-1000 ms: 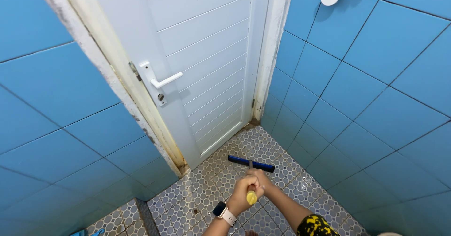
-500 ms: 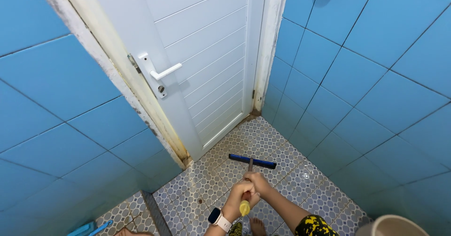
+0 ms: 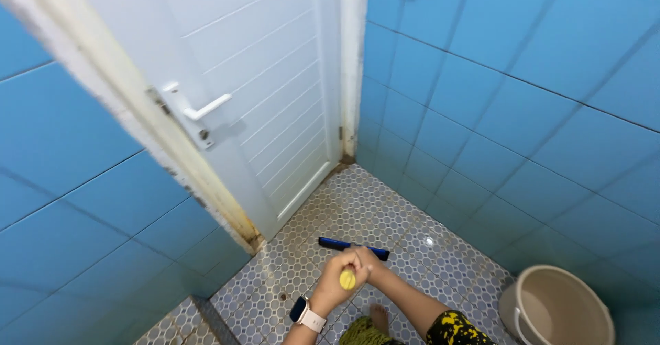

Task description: Using a floor squeegee to push water into a drain in a bathroom floor.

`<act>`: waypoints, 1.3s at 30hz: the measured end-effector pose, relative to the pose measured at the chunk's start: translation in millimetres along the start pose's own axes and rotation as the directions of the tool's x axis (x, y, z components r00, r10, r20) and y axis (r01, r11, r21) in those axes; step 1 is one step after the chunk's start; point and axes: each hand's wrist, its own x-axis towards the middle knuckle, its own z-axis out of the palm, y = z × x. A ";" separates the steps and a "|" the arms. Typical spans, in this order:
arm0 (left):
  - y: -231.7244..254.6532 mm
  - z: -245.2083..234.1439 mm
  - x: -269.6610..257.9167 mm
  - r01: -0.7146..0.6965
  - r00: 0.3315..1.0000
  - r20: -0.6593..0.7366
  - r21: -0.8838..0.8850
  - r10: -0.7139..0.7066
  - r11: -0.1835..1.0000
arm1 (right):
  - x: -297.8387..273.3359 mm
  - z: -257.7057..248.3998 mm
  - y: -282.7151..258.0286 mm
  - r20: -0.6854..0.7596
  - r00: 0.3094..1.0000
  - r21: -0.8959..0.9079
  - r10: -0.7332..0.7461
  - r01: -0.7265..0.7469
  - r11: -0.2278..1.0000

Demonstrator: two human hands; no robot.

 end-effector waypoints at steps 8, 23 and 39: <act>54.7 56.7 88.3 -0.055 0.972 0.229 -0.029 0.060 0.998 | -29.1 -78.1 106.9 -0.214 0.975 0.167 -0.064 0.101 0.981; 72.5 257.6 321.6 -0.286 0.910 0.296 -0.059 0.291 0.956 | -97.3 -327.4 150.6 -0.613 0.687 0.097 0.391 -0.426 0.900; 47.2 419.3 479.2 -0.139 0.931 0.304 -0.214 0.201 0.967 | -113.9 -459.9 256.7 -0.689 0.547 0.264 0.476 -0.421 0.868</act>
